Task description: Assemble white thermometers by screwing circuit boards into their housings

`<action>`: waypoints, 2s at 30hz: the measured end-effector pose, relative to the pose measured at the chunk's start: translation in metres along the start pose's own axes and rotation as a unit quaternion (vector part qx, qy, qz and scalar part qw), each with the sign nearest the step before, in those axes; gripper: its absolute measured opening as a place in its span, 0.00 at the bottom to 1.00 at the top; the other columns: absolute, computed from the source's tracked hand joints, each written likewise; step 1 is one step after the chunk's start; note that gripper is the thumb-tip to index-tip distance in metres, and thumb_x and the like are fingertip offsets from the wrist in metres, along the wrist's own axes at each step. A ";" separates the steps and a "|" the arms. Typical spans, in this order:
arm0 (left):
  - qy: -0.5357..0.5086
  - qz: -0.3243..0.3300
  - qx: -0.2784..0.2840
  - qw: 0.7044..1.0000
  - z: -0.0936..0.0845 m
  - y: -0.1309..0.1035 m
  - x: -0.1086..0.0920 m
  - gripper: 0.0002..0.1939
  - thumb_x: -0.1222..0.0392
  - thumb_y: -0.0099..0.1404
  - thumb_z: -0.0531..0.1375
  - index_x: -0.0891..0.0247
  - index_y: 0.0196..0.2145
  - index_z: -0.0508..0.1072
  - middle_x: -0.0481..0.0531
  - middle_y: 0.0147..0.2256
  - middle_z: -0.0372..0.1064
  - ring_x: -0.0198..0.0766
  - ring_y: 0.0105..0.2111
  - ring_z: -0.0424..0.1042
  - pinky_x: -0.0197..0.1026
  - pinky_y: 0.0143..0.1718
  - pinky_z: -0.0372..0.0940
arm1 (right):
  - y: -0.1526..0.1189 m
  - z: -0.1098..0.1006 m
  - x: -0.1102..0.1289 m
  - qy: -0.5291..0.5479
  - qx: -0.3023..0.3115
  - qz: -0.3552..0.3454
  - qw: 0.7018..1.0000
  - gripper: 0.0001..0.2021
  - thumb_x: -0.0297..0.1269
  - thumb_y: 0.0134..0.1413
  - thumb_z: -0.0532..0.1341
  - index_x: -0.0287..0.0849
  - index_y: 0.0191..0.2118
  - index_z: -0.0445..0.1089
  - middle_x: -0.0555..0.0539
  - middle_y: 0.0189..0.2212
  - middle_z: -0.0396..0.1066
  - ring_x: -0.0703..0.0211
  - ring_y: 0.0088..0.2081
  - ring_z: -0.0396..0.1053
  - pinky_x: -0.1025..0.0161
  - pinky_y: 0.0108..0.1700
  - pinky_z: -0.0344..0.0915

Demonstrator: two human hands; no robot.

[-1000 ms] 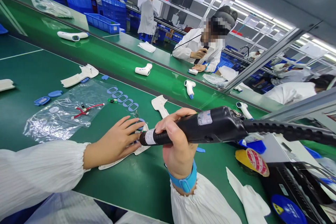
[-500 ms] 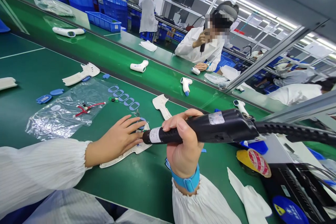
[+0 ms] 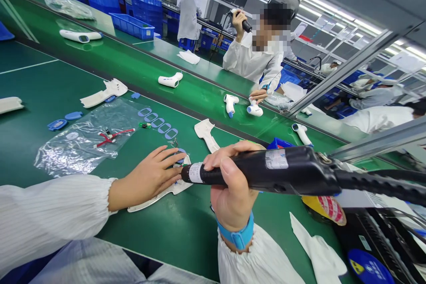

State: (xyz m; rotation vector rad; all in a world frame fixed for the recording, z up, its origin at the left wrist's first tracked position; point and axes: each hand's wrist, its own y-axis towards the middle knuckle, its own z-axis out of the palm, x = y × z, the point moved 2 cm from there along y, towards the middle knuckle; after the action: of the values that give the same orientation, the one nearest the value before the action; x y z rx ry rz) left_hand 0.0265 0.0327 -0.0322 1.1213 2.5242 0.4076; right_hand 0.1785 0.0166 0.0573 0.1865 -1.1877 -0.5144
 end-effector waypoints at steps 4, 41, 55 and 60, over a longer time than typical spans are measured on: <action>-0.002 0.001 0.009 1.000 0.000 0.000 0.001 0.13 0.60 0.67 0.50 0.61 0.38 0.74 0.54 0.51 0.65 0.48 0.53 0.60 0.55 0.54 0.52 | -0.002 0.003 0.004 0.010 0.016 -0.005 1.000 0.09 0.33 0.41 0.58 0.45 0.33 0.59 0.58 0.17 0.63 0.65 0.18 0.62 0.63 0.24 0.62; 0.000 0.007 -0.011 1.000 -0.001 -0.001 0.000 0.15 0.57 0.67 0.49 0.61 0.40 0.74 0.55 0.51 0.65 0.48 0.52 0.60 0.54 0.53 0.54 | 0.014 0.000 -0.025 -0.083 0.059 -0.030 0.994 0.10 0.29 0.46 0.60 0.44 0.36 0.61 0.58 0.19 0.65 0.64 0.20 0.66 0.61 0.26 0.65; 0.005 0.007 -0.018 1.000 0.002 -0.001 0.000 0.15 0.57 0.67 0.49 0.61 0.40 0.75 0.54 0.51 0.65 0.47 0.52 0.61 0.54 0.53 0.54 | 0.015 0.001 -0.024 -0.087 0.056 -0.030 0.994 0.09 0.29 0.45 0.60 0.43 0.35 0.61 0.58 0.19 0.65 0.65 0.19 0.66 0.61 0.26 0.65; 0.009 0.010 -0.016 1.000 0.002 -0.001 0.000 0.16 0.57 0.68 0.48 0.61 0.40 0.74 0.54 0.51 0.65 0.47 0.52 0.60 0.54 0.53 0.55 | 0.015 0.002 -0.026 -0.088 0.064 -0.025 0.994 0.09 0.29 0.45 0.60 0.44 0.35 0.61 0.58 0.19 0.65 0.65 0.19 0.66 0.62 0.26 0.65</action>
State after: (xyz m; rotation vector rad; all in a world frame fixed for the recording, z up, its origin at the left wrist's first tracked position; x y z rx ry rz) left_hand 0.0260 0.0324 -0.0343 1.1353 2.5152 0.4642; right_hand 0.1743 0.0425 0.0426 0.2845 -1.3921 -0.5063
